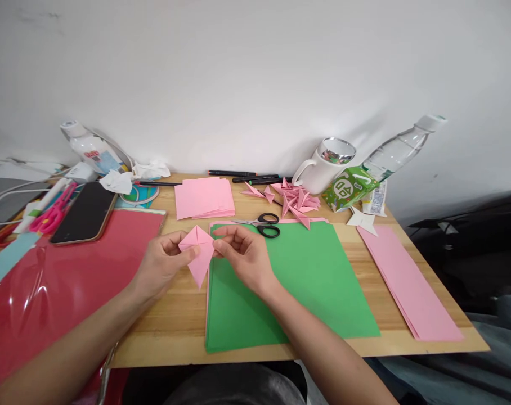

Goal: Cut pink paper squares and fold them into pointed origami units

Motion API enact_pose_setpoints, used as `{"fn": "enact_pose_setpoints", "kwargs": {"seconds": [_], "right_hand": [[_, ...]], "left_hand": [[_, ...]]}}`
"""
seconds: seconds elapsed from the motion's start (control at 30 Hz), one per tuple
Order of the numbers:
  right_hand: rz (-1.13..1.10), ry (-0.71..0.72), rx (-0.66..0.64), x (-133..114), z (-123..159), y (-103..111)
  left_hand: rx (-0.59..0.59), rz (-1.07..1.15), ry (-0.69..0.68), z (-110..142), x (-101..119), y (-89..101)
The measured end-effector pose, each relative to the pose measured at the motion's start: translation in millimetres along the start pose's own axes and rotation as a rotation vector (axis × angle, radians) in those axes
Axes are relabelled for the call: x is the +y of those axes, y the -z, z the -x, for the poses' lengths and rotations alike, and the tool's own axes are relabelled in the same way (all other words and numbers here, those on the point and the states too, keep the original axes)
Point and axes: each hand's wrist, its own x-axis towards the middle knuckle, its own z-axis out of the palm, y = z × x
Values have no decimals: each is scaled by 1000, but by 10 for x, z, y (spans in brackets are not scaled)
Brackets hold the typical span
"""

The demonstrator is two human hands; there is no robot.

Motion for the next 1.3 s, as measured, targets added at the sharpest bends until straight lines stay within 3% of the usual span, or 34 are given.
{"fn": "enact_pose_setpoints", "kwargs": {"seconds": [0.2, 0.37, 0.53, 0.73, 0.87, 1.07, 1.3], "right_hand": [[76, -117, -174, 92, 48, -83], [42, -82, -129, 118, 70, -109], [10, -145, -119, 54, 58, -125], [13, -39, -97, -6, 50, -88], [16, -101, -166, 9, 37, -82], [58, -118, -107, 97, 35, -101], [92, -179, -102, 38, 38, -65]], "left_hand": [[76, 42, -56, -8, -49, -16], [91, 66, -57, 10, -35, -41], [97, 110, -31, 4, -5, -36], [35, 141, -6, 10, -10, -29], [8, 142, 6, 4, 5, -14], [-77, 64, 65, 7, 14, -22], [-171, 12, 23, 6, -17, 16]]}}
